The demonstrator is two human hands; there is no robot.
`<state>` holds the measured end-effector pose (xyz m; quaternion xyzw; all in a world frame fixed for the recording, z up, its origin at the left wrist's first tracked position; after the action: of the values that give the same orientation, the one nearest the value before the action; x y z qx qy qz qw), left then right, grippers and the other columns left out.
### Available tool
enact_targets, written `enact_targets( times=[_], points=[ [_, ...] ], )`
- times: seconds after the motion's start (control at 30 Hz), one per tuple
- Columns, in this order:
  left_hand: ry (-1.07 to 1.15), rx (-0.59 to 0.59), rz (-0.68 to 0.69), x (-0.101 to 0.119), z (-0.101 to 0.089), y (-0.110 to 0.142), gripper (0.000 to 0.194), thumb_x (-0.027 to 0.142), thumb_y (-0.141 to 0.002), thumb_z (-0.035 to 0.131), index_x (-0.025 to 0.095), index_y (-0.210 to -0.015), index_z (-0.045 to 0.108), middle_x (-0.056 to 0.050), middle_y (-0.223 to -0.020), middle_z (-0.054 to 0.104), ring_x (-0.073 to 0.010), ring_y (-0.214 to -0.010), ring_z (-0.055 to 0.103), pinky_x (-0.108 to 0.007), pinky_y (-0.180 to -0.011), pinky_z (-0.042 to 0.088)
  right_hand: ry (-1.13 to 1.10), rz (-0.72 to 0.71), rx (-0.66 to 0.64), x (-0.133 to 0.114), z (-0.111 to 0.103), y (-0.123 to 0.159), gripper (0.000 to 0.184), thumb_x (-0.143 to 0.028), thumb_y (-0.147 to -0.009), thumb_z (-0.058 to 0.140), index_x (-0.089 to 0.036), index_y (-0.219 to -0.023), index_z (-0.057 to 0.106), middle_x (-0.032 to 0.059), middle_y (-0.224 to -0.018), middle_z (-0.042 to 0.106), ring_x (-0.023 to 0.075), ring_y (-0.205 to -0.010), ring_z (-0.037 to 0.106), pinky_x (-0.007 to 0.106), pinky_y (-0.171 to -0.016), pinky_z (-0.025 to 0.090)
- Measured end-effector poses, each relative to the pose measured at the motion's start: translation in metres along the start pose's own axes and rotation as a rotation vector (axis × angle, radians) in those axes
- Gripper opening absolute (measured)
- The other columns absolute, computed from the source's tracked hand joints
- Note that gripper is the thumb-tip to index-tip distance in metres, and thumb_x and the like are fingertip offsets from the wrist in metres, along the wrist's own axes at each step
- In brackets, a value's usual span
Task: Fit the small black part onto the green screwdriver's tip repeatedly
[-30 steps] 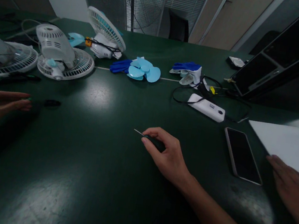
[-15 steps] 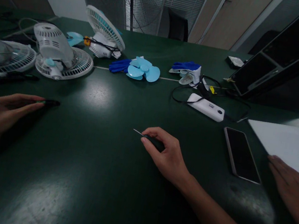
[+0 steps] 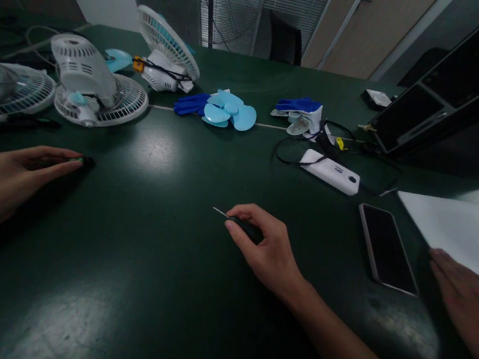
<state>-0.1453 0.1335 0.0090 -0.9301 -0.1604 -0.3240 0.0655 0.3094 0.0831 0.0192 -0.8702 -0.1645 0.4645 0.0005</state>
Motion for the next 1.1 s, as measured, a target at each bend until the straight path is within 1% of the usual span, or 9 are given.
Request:
enact_targets(
  times=[0.37,0.43,0.53,0.6,0.67,0.77,0.97,1.03,1.1],
  points=[
    [0.024,0.056,-0.028,0.006,0.003,0.0,0.06,0.064,-0.072,0.075,0.026,-0.119,0.072,-0.004,-0.102,0.073,-0.0225,-0.091,0.067,-0.026,-0.061,0.042,0.006,-0.016,0.01,-0.001,-0.001,-0.001,0.02,-0.036,-0.093,0.064,-0.029,-0.111,0.068,0.0013,-0.106,0.072,0.0195,-0.099,0.068,0.037,-0.088,0.056],
    [0.014,0.055,-0.014,0.008,0.005,0.002,0.066,0.066,-0.077,0.07,0.019,-0.123,0.067,-0.006,-0.104,0.071,-0.0242,-0.096,0.067,-0.028,-0.061,0.038,0.003,-0.017,0.009,-0.001,-0.001,-0.001,0.02,-0.036,-0.093,0.063,-0.029,-0.111,0.068,0.0016,-0.106,0.072,0.0198,-0.1,0.067,0.037,-0.088,0.056],
    [-0.036,0.031,0.018,0.009,0.008,0.003,0.067,0.063,-0.091,0.056,0.008,-0.129,0.054,-0.011,-0.111,0.067,-0.0299,-0.106,0.064,-0.03,-0.059,0.021,0.0,-0.007,0.002,-0.001,0.0,0.0,0.019,-0.035,-0.094,0.063,-0.029,-0.111,0.067,0.0012,-0.107,0.071,0.0196,-0.101,0.067,0.037,-0.089,0.055],
    [-0.101,-0.019,0.03,0.009,0.012,0.004,0.063,0.061,-0.097,0.047,0.005,-0.126,0.053,-0.012,-0.117,0.064,-0.0342,-0.112,0.061,-0.03,-0.061,0.014,-0.002,-0.004,-0.007,-0.001,0.0,0.0,0.018,-0.035,-0.095,0.063,-0.03,-0.111,0.067,0.0007,-0.107,0.071,0.0189,-0.101,0.067,0.036,-0.088,0.055],
    [-0.149,-0.069,0.033,0.01,0.015,0.004,0.064,0.062,-0.098,0.04,0.004,-0.12,0.056,-0.013,-0.122,0.061,-0.037,-0.116,0.058,-0.029,-0.061,0.012,-0.003,-0.004,-0.015,-0.001,0.0,0.0,0.018,-0.034,-0.095,0.062,-0.03,-0.112,0.067,0.0001,-0.106,0.07,0.0182,-0.101,0.066,0.035,-0.088,0.054],
    [-0.104,-0.079,0.016,0.012,0.014,0.004,0.067,0.067,-0.094,0.045,0.004,-0.113,0.059,-0.01,-0.121,0.063,-0.0368,-0.118,0.057,-0.028,-0.061,0.015,-0.004,-0.002,-0.02,-0.001,0.001,0.0,0.018,-0.034,-0.095,0.062,-0.03,-0.112,0.066,-0.0003,-0.107,0.07,0.0179,-0.101,0.066,0.035,-0.089,0.053],
    [0.049,-0.055,-0.033,0.01,0.012,-0.004,0.06,0.056,-0.091,0.058,0.009,-0.127,0.055,-0.009,-0.117,0.066,-0.0304,-0.115,0.06,-0.032,-0.06,0.024,-0.017,-0.001,-0.014,-0.001,0.001,-0.001,0.018,-0.034,-0.095,0.064,-0.03,-0.112,0.066,-0.0013,-0.107,0.069,0.0168,-0.102,0.065,0.034,-0.091,0.052],
    [0.085,-0.053,-0.05,0.008,0.012,-0.008,0.06,0.055,-0.087,0.063,0.01,-0.126,0.06,-0.01,-0.117,0.067,-0.0287,-0.113,0.061,-0.033,-0.061,0.031,-0.027,0.002,-0.018,-0.002,0.001,-0.001,0.018,-0.034,-0.095,0.063,-0.03,-0.112,0.066,-0.0017,-0.107,0.069,0.016,-0.101,0.065,0.034,-0.091,0.052],
    [0.112,-0.038,-0.075,0.006,0.01,-0.012,0.063,0.057,-0.076,0.072,0.013,-0.121,0.067,-0.009,-0.115,0.07,-0.0277,-0.111,0.063,-0.034,-0.065,0.041,-0.033,0.004,-0.024,-0.003,0.001,-0.001,0.018,-0.033,-0.095,0.063,-0.03,-0.113,0.066,-0.0018,-0.107,0.069,0.0156,-0.102,0.065,0.033,-0.09,0.052]
  ],
)
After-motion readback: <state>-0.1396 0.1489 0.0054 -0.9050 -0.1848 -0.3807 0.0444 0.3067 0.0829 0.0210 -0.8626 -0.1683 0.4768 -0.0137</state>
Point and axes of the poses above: each hand's wrist, its own y-axis away from the middle knuckle, its own z-axis out of the palm, x = y × z, the point moved 7 cm from there along -y, towards the middle knuckle
